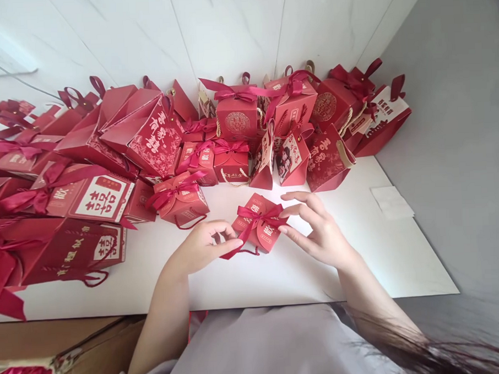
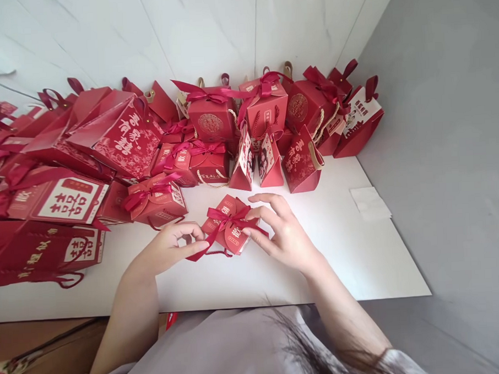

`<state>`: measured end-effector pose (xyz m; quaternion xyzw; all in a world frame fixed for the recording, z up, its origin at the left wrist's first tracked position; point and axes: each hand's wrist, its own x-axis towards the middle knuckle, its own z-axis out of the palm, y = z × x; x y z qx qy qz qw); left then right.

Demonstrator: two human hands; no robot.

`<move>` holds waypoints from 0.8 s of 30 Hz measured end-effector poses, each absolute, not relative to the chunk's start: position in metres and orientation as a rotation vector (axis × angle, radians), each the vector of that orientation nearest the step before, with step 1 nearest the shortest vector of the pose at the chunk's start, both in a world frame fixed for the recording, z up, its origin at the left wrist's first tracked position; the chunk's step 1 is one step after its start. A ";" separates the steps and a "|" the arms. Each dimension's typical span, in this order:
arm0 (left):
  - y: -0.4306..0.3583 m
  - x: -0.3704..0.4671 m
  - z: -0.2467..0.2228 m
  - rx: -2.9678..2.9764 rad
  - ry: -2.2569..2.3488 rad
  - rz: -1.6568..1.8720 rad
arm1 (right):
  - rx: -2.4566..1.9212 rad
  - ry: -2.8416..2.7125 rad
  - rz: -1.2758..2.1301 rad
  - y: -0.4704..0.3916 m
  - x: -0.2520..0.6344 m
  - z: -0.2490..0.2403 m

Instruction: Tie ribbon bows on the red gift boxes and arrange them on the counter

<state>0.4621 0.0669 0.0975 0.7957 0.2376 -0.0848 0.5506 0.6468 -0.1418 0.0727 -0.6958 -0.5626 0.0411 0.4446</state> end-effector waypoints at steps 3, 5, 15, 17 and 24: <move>0.053 0.458 0.088 1.833 0.622 -0.147 | -1.746 -1.369 0.075 -0.150 0.640 0.060; 0.047 0.457 0.082 1.807 0.651 -0.111 | -1.748 -1.311 0.119 -0.153 0.637 0.053; 0.039 0.456 0.056 1.854 0.699 -0.014 | -1.673 -0.919 0.445 -0.163 0.630 0.035; 0.038 0.456 0.051 1.883 0.727 -0.005 | -1.662 -0.925 0.535 -0.163 0.628 0.033; 0.042 0.463 0.030 1.963 0.724 0.165 | -1.722 -0.906 0.584 -0.158 0.629 0.013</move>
